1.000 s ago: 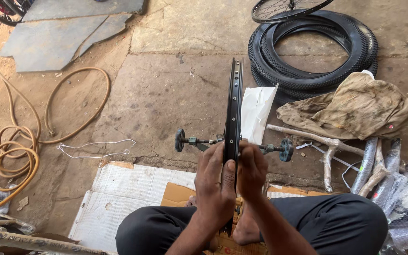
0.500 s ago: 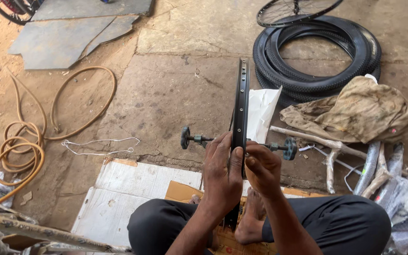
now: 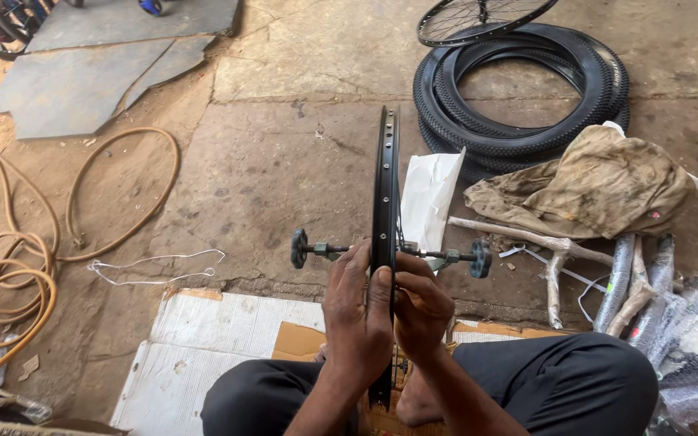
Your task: The person builds a bicycle wheel by inserting and tightening spokes into the rim by hand.
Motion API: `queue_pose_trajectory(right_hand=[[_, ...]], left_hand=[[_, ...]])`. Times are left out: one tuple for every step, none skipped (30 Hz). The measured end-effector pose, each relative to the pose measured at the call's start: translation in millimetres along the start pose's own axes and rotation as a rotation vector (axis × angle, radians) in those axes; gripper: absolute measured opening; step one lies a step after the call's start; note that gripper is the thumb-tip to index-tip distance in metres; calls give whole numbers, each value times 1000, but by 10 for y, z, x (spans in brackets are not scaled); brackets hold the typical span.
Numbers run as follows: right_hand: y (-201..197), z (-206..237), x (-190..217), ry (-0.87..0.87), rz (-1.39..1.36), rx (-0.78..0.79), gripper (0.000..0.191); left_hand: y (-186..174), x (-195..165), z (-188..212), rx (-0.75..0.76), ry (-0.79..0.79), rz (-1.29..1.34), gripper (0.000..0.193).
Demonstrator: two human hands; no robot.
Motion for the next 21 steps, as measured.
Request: queue_pose_trajectory(right_hand=[[-6,-7,-15,14,-37,6,24],[-13,-5,-45,51,-36,31,24],[-20,-2,-74,88,-38,59,24],[-23,9,-100,122,-39,86,24],[-59,12,-96,114,-10,60,25],[-85,19,-89,100,20,34,26],[-100,20,-76,80,50,8,27],[-85,18,-17,-12,191,4,25],[-56,28,43,-96,340,-2,23],[-14,28,102,-184,487,-10,22],[-9,7,95,-157,372,-31,21],[5,-13,95,-135,247,-45,21],[12,-33,85,-101,119,-53,20],[29,-56,94,-107,162,-29,21],[28,-77,90,-95,203,-11,22],[24,-78,79,-72,249,7,22],[30,-68,87,-72,246,32,24],[7,-80,87,-77,256,57,26],[-17,-93,86,-90,272,83,29],[-36,-109,15,-41,280,106,30],[-53,-133,-69,7,286,127,32]], left_hand=[[-5,-2,-4,-9,8,4,35],[2,21,0,-4,-13,21,34],[3,43,1,-3,-33,38,34],[9,63,4,0,-50,58,34],[18,96,11,9,-84,45,34],[32,125,17,18,-113,34,34],[55,146,13,28,-135,26,33],[51,127,-1,15,-115,15,34],[50,107,-2,6,-102,5,35],[58,81,-14,-4,-84,-3,36],[92,106,-24,10,-119,-5,37],[103,127,-34,16,-148,-11,38],[107,163,-37,19,-187,-24,39],[100,119,-45,9,-140,-4,39],[92,89,-37,3,-106,4,39],[75,70,-10,1,-83,11,38],[45,80,17,-2,-83,-12,38],[53,95,34,0,-83,-20,39],[63,104,52,4,-79,-20,39],[80,146,63,13,-112,-13,39],[93,182,68,23,-144,-7,39]])
Point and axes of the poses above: each hand's wrist, its own z-axis away from the middle knuckle, its own y-axis out of the palm, x = y × z, the point moved 9 cm from there along -z, towards the middle knuckle, and after that the axes turned 9 degrees about -x, right-handed, at the moved point
